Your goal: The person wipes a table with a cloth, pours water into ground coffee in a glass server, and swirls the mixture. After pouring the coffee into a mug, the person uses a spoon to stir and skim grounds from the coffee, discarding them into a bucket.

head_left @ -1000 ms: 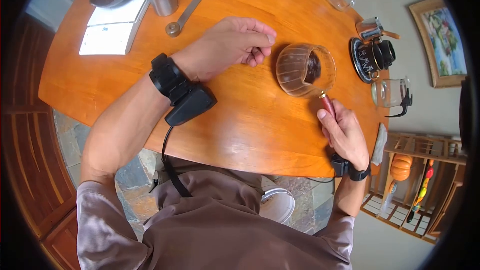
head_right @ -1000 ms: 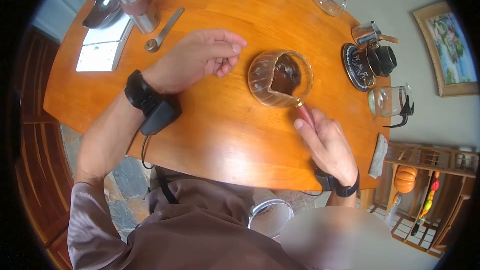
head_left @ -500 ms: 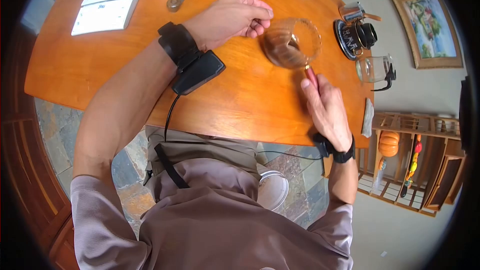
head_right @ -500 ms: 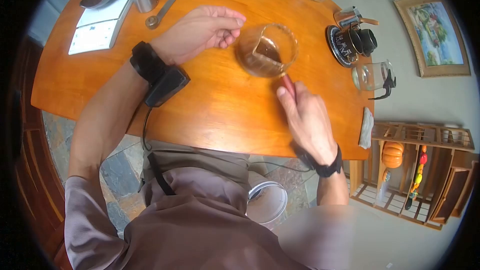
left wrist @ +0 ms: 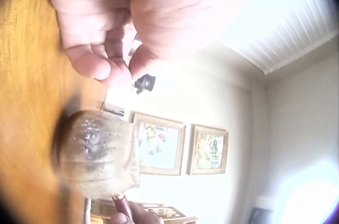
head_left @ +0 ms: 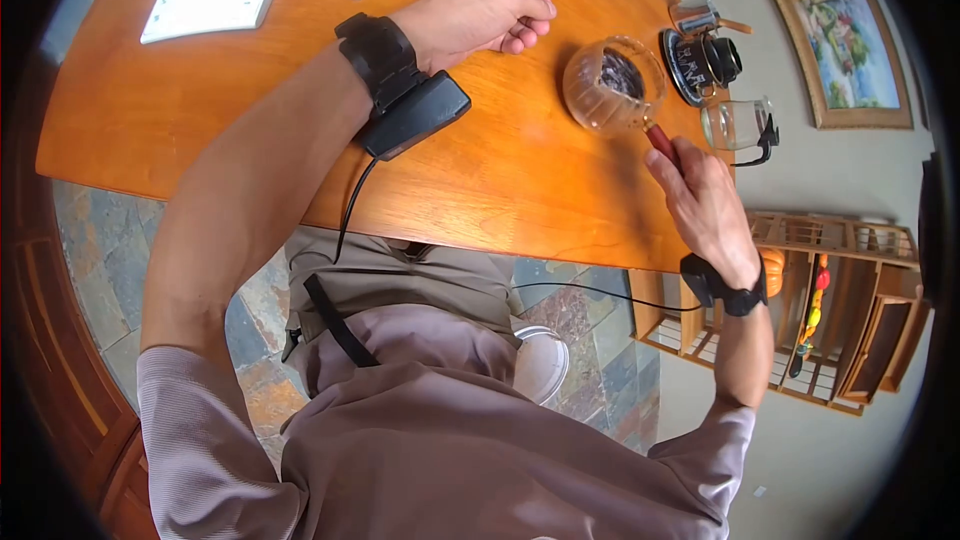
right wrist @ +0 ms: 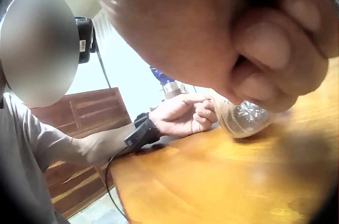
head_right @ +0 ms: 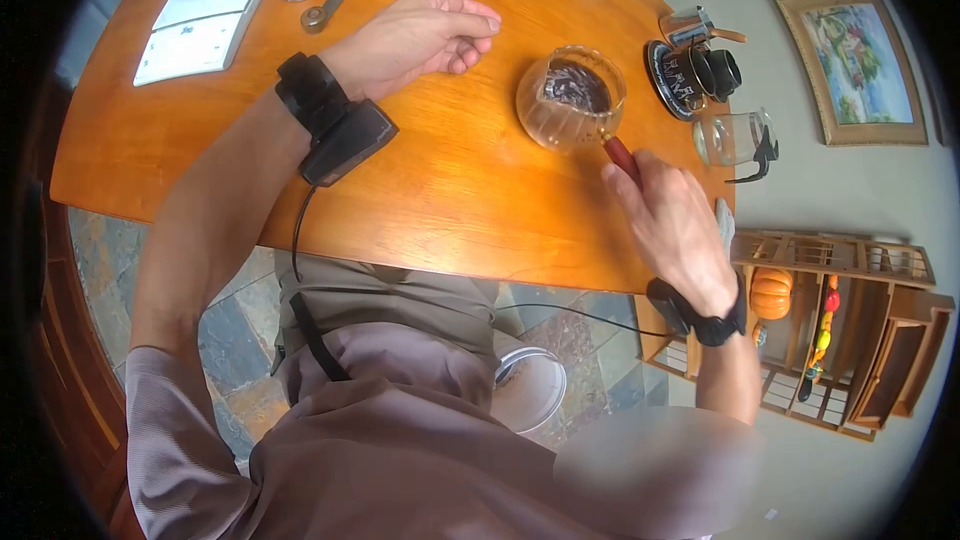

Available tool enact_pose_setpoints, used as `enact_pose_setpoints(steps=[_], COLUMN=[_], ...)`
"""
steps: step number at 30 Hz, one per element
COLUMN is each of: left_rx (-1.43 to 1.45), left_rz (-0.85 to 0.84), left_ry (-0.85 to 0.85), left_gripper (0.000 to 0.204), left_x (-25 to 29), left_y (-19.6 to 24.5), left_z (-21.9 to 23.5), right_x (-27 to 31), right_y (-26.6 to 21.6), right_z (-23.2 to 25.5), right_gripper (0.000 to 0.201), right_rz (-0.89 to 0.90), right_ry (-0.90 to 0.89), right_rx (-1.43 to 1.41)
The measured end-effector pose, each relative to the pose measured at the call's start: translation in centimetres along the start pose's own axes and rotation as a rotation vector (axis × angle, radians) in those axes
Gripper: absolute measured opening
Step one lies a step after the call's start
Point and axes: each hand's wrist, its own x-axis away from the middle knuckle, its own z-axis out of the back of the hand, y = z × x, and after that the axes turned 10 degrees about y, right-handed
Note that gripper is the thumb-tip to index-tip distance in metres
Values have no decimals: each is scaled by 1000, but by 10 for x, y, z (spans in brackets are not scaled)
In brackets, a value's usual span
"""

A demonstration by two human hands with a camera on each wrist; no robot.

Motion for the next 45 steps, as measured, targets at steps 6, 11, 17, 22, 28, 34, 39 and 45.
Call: enact_pose_setpoints(steps=[6, 11, 17, 22, 28, 34, 39, 45], left_rx=[-19, 25, -11, -45, 39, 28, 20, 24], left_rz=[-4, 0, -17, -34, -19, -43, -13, 12], left_ry=[-2, 10, 4, -7, -16, -16, -29, -35], left_gripper=[20, 19, 22, 26, 29, 25, 22, 19], left_x=[-3, -2, -1, 2, -6, -2, 2, 0], left_y=[-2, -5, -3, -2, -12, -9, -3, -5], left_z=[0, 1, 0, -1, 8, 7, 4, 4], right_x=[-21, -28, -40, -26, -25, -24, -17, -26], right_y=[-2, 5, 10, 21, 24, 21, 29, 36], right_z=[20, 34, 37, 31, 26, 22, 19, 5], right_gripper=[43, 44, 47, 42, 37, 36, 32, 33], right_rz=[-64, -225, -297, -307, -314, -353, -372, -359], right_ry=[-178, -308, -359, -421, -355, -431, -364, -424], right_rx=[-127, -266, -377, -437, -520, -550, -629, -777])
